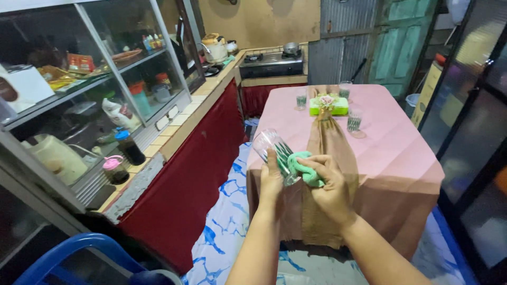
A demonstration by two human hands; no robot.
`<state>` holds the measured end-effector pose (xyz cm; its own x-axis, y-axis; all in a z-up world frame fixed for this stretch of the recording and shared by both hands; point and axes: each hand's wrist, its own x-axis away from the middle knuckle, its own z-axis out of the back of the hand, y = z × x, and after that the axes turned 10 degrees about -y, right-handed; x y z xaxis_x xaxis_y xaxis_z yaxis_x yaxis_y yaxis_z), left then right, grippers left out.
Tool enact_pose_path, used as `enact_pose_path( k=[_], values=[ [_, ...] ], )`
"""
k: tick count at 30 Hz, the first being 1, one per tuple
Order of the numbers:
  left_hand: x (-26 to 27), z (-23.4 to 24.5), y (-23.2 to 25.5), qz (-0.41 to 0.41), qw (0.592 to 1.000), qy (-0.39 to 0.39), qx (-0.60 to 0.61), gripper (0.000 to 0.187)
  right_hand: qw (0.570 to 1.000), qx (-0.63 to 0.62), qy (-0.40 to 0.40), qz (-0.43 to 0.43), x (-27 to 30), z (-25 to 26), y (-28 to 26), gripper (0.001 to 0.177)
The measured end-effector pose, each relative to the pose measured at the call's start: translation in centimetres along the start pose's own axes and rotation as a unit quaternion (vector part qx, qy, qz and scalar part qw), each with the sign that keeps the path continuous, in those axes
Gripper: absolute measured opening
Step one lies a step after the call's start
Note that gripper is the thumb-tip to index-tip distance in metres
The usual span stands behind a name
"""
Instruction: Wiping glasses and a plate with a cloth in a dining area.
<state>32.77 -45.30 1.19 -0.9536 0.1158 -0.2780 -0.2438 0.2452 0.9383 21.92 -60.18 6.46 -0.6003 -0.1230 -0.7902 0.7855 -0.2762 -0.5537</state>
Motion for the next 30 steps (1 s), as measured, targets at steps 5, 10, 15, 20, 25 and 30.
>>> enact_pose_path(
  k=[5,10,15,20,25,30],
  values=[
    [1.3,-5.9,2.2,0.011,0.991,0.071,0.116,0.066,0.995,0.072,0.061,0.010,2.4,0.4,1.9,0.052],
    [1.8,-9.1,1.0,0.033,0.967,0.052,0.248,0.058,0.990,0.062,0.121,0.024,1.6,2.3,2.2,0.041],
    [0.3,-9.0,-0.9,0.022,0.965,0.086,0.248,0.061,0.998,0.049,0.032,0.013,3.2,2.6,4.1,0.045],
    [-0.8,-9.3,-1.0,0.003,0.933,0.047,0.357,0.055,0.994,0.032,0.100,-0.019,1.3,2.5,6.0,0.035],
    [-2.7,-8.3,-1.3,0.010,0.943,0.015,0.332,0.057,0.995,0.081,0.044,0.036,0.3,1.6,5.9,0.035],
    [-5.5,-7.7,0.4,0.078,0.920,0.008,0.384,0.059,0.990,0.077,0.104,-0.057,-2.7,1.2,8.8,0.031]
  ],
)
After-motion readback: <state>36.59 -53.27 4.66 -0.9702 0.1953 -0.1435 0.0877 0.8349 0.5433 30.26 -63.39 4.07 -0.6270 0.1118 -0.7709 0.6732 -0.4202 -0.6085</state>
